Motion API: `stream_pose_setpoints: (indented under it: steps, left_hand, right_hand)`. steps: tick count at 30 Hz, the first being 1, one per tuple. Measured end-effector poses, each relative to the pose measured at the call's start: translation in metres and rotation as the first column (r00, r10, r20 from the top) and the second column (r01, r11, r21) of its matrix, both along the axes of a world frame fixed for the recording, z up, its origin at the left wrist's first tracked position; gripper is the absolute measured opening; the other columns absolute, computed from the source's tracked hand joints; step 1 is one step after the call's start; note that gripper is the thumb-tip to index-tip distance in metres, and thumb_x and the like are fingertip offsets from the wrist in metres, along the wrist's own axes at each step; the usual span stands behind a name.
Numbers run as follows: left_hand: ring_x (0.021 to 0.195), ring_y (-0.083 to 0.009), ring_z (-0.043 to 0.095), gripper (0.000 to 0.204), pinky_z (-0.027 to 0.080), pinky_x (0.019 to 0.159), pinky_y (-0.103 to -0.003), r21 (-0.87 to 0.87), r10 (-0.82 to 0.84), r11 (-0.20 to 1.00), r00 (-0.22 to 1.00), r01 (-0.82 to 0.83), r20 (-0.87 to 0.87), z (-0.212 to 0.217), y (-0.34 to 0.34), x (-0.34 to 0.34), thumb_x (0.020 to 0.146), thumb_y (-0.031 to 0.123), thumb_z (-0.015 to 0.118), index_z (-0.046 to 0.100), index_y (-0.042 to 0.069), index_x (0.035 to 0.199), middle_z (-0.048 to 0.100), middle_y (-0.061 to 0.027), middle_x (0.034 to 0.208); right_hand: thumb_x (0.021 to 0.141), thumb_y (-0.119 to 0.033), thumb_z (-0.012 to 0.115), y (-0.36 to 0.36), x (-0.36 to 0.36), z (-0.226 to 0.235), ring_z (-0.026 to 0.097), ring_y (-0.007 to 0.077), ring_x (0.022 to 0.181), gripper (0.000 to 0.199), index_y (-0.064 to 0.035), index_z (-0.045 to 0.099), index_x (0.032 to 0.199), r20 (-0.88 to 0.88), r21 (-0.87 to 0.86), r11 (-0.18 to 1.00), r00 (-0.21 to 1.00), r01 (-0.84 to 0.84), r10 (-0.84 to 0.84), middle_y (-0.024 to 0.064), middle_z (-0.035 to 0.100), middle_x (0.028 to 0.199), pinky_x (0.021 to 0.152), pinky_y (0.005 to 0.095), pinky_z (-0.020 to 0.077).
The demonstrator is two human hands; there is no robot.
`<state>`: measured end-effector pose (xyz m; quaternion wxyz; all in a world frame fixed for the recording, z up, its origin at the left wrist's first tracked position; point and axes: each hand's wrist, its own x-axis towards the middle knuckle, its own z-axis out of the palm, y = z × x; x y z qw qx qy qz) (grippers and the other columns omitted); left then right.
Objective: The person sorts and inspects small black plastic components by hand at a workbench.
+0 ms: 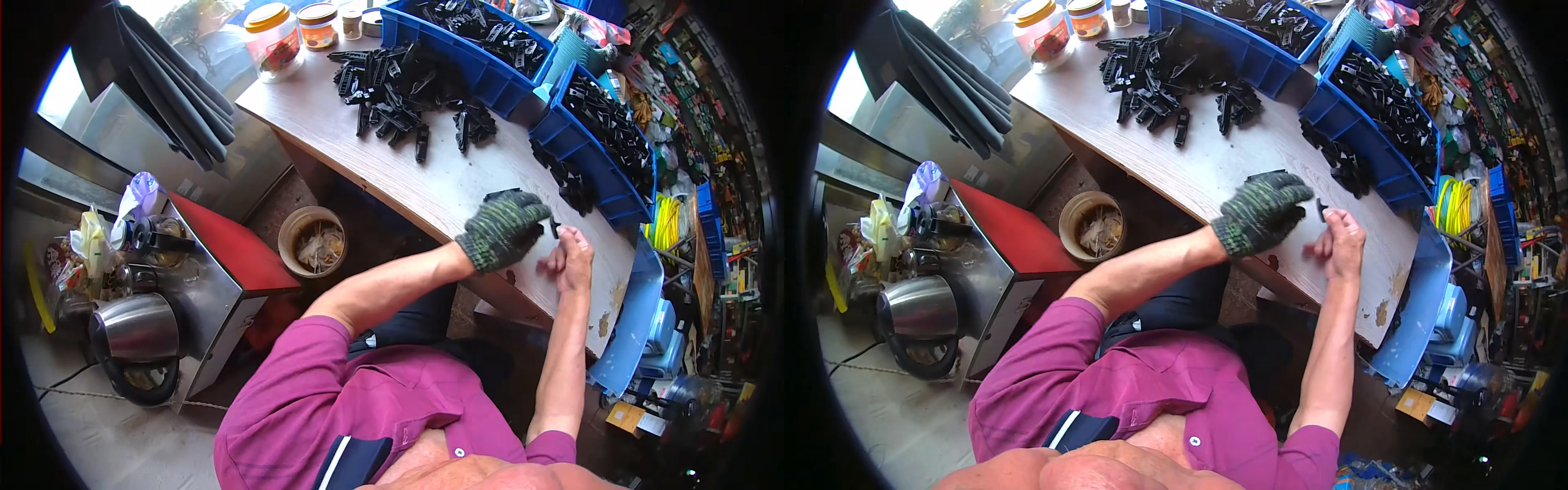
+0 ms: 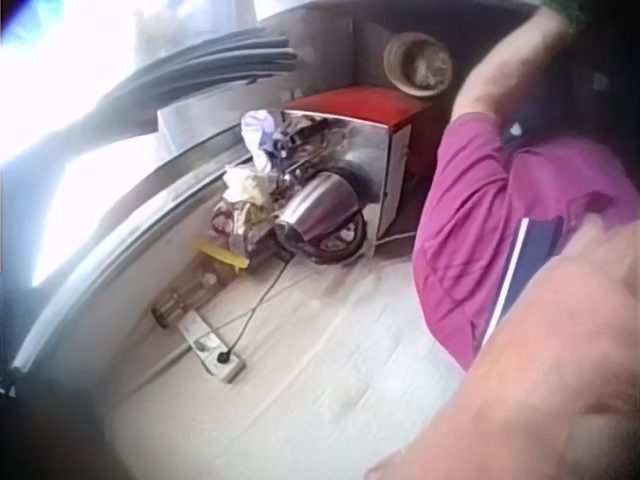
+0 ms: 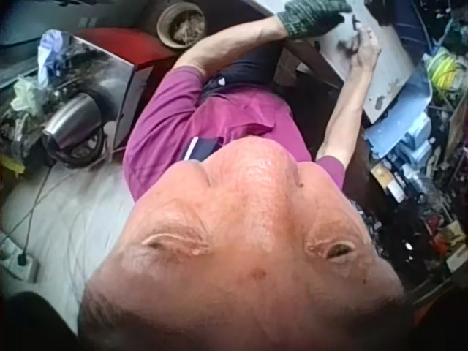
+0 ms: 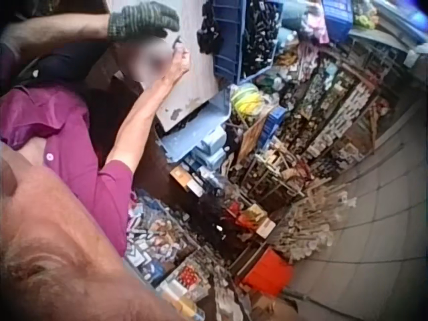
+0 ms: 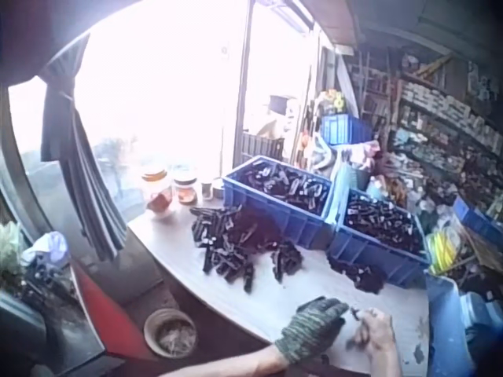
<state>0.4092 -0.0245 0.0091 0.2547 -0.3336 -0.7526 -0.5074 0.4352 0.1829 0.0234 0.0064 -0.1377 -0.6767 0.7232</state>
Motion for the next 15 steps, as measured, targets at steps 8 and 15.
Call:
stream_pose_setpoints:
  steps: [8, 15]
  left_hand:
    - [0.097, -0.0362, 0.065, 0.041, 0.052, 0.085, -0.044, -0.031, -0.046, 0.998, 0.975, 0.054, 0.217, -0.02, 0.03, 0.01, 0.084, 0.017, 0.068, 0.061, 0.004, 0.123, 0.067, -0.0177, 0.107]
    - [0.081, -0.04, 0.067, 0.023, 0.052, 0.07, -0.05, -0.086, 0.121, 0.992, 0.927, -0.096, 0.355, -0.006, 0.031, 0.01, 0.089, 0.018, 0.059, 0.058, 0.008, 0.11, 0.067, -0.0198, 0.088]
  right_hand:
    - [0.097, -0.019, 0.06, -0.026, 0.021, -0.007, 0.043, 0.0058, 0.041, 0.017, -0.0036, 0.064, 0.091, -0.112, 0.063, 0.998, 0.994, 0.01, -0.003, -0.0031, 0.051, 0.06, 0.039, 0.0221, 0.0345]
    - [0.094, -0.022, 0.069, -0.037, 0.022, -0.009, 0.041, 0.0019, 0.043, 0.027, 0.0014, 0.069, 0.106, -0.153, 0.144, 0.99, 0.988, -0.004, 0.027, -0.0007, 0.064, 0.07, 0.041, 0.0194, 0.0306]
